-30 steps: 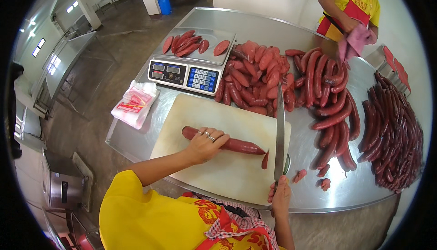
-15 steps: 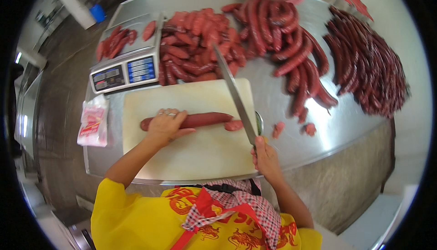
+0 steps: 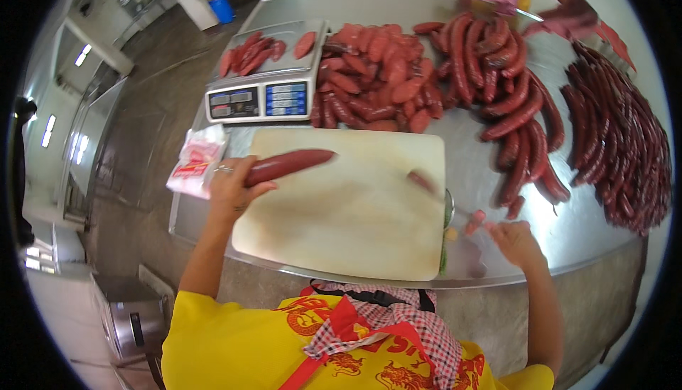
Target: The person slices long pieces of red meat into smaller segments on a white cutting board using a knife. Sliced pieces are moved to a pile on the metal table. A digital scale and another worker are visible in the background.
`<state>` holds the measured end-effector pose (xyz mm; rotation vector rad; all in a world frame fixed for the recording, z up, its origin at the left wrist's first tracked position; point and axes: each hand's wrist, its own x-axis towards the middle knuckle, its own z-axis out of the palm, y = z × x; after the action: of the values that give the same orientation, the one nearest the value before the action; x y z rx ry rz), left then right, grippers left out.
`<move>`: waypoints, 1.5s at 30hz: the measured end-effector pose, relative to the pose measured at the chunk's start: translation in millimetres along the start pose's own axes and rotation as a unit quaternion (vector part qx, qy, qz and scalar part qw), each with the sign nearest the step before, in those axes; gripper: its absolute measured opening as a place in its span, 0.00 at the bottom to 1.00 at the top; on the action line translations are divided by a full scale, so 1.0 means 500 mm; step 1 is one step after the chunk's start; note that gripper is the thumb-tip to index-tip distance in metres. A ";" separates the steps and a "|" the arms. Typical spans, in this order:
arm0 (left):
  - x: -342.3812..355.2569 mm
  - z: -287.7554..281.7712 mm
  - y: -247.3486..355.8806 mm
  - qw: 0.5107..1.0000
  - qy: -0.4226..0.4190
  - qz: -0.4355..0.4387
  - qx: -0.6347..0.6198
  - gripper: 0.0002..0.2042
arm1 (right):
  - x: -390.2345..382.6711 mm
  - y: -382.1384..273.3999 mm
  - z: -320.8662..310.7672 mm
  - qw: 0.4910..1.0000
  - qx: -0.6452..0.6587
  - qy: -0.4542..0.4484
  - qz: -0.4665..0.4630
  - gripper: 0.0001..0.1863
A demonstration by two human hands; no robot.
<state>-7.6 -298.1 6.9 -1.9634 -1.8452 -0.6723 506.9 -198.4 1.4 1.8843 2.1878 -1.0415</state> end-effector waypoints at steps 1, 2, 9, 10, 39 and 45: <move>-0.001 0.009 0.013 0.999 0.016 0.038 -0.013 0.31 | 0.032 -0.009 -0.011 0.999 0.003 0.023 0.028 0.32; -0.006 0.022 0.034 0.998 0.016 0.059 0.017 0.31 | 0.052 -0.020 -0.016 0.998 0.040 0.043 -0.013 0.33; -0.071 0.110 0.166 0.976 -0.073 0.199 -0.049 0.28 | 0.049 -0.075 0.031 0.978 0.197 0.008 -0.074 0.33; -0.079 0.112 0.176 0.972 -0.067 0.219 -0.054 0.26 | 0.039 -0.076 0.040 0.983 0.167 0.001 -0.082 0.33; -0.088 0.181 0.287 0.972 0.003 0.057 -0.227 0.14 | 0.072 -0.179 0.178 0.974 -0.062 -0.041 -0.212 0.33; -0.092 0.177 0.273 0.972 0.011 0.074 -0.222 0.14 | -0.048 -0.155 0.065 0.984 -0.049 -0.116 -0.123 0.31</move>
<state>135.0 -297.2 -83.8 -2.3247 -1.6145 -1.1301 431.1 -237.2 21.7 1.4003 2.3232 -1.1034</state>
